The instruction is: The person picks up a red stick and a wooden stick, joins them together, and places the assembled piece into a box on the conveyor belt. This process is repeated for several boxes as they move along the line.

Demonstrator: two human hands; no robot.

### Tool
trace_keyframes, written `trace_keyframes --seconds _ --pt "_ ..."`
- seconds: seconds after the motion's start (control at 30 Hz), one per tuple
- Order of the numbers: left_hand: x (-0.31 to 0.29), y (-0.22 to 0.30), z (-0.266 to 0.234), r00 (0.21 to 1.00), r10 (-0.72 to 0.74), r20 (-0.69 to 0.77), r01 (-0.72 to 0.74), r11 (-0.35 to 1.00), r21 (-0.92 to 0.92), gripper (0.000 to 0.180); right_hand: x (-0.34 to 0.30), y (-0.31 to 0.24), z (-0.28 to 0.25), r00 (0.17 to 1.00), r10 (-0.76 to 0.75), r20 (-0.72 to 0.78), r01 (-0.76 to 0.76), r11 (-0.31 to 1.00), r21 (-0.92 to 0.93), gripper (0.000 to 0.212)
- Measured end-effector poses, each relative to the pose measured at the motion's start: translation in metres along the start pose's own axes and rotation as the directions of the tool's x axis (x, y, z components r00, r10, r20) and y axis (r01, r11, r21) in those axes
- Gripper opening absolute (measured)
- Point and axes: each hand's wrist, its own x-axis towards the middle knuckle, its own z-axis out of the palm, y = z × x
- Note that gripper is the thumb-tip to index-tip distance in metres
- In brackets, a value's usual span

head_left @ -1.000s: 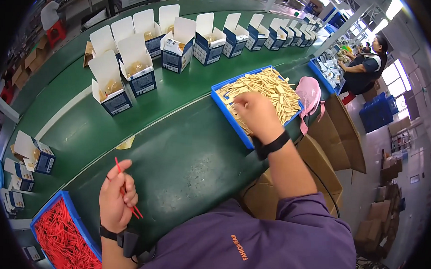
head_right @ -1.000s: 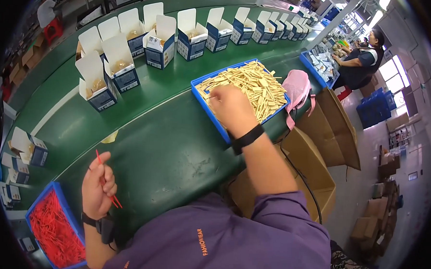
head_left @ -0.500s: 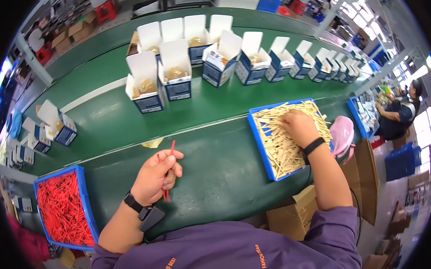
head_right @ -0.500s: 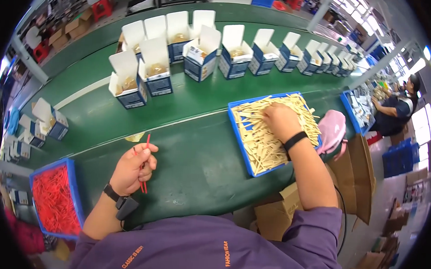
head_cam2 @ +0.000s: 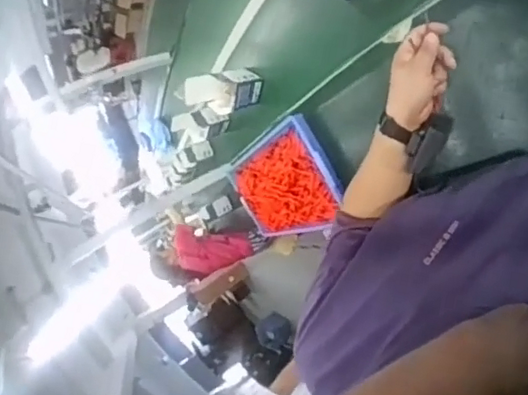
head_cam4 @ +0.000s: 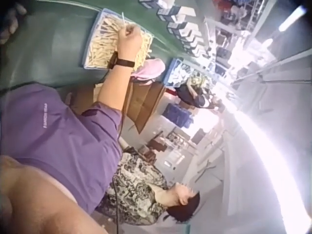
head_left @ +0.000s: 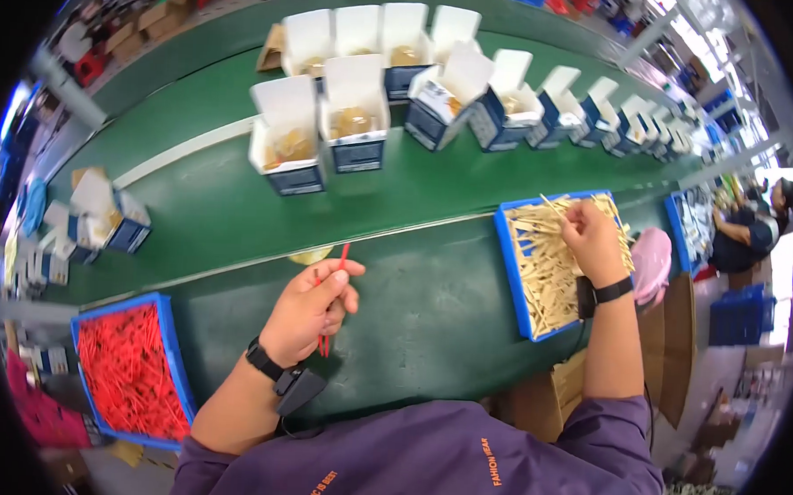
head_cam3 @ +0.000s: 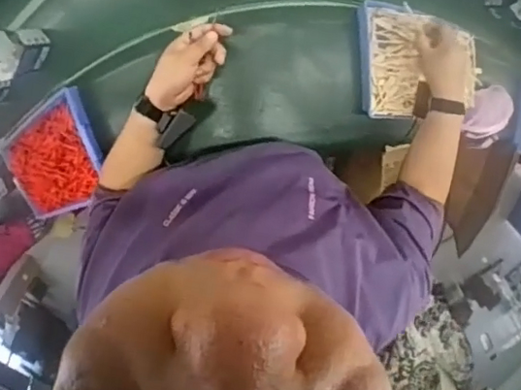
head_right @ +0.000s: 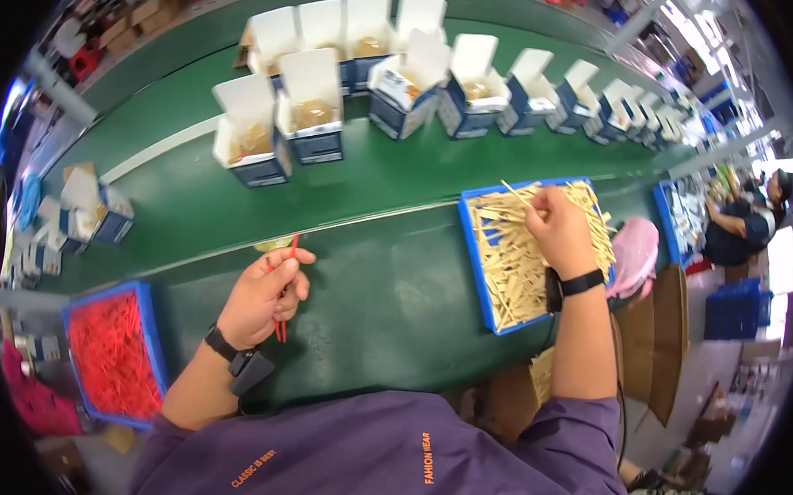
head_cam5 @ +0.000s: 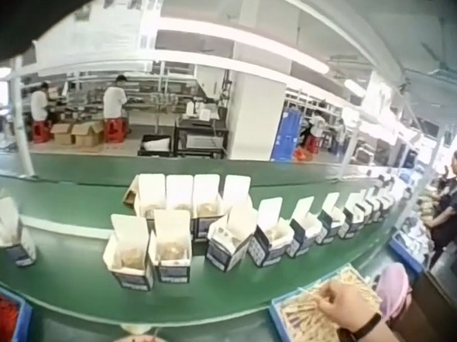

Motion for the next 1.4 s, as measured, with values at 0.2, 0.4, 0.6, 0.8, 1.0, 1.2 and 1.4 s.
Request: trace_keyframes --seconds 0.2,0.4,0.6,0.8,1.0,1.2,1.4 --pt "0.008 0.023 0.01 0.999 0.004 0.038 -0.008 0.996 0.089 0.026 -0.01 -0.054 0.005 0.979 0.194 0.053 -0.194 0.841 0.505 0.011" --pt "-0.023 0.057 0.018 0.994 0.091 0.056 -0.106 0.802 0.588 0.031 -0.08 -0.192 0.011 0.907 -0.149 0.393 -0.173 0.72 0.672 0.019" --pt "-0.09 0.102 0.008 0.971 -0.01 0.237 -0.198 0.515 0.834 0.02 -0.13 -0.274 0.006 0.961 -0.231 0.151 0.119 0.838 0.532 0.013" --pt "-0.11 0.103 -0.001 0.967 -0.068 0.246 -0.179 0.506 0.844 0.01 -0.165 -0.308 0.036 0.921 -0.385 0.059 0.34 0.869 0.359 0.015" --pt "-0.083 0.088 0.01 0.996 0.02 0.086 -0.072 0.742 0.667 0.008 -0.158 -0.287 0.043 0.982 -0.187 0.031 0.136 0.807 0.574 0.013" --pt "-0.063 0.081 0.036 0.998 -0.026 0.053 -0.013 0.785 0.62 0.008 -0.152 -0.257 0.035 0.99 -0.125 0.062 0.071 0.834 0.547 0.013" --pt "-0.048 0.07 0.039 0.994 0.001 0.113 -0.076 0.744 0.664 0.013 -0.144 -0.25 0.042 0.98 -0.165 0.109 0.058 0.765 0.641 0.014"
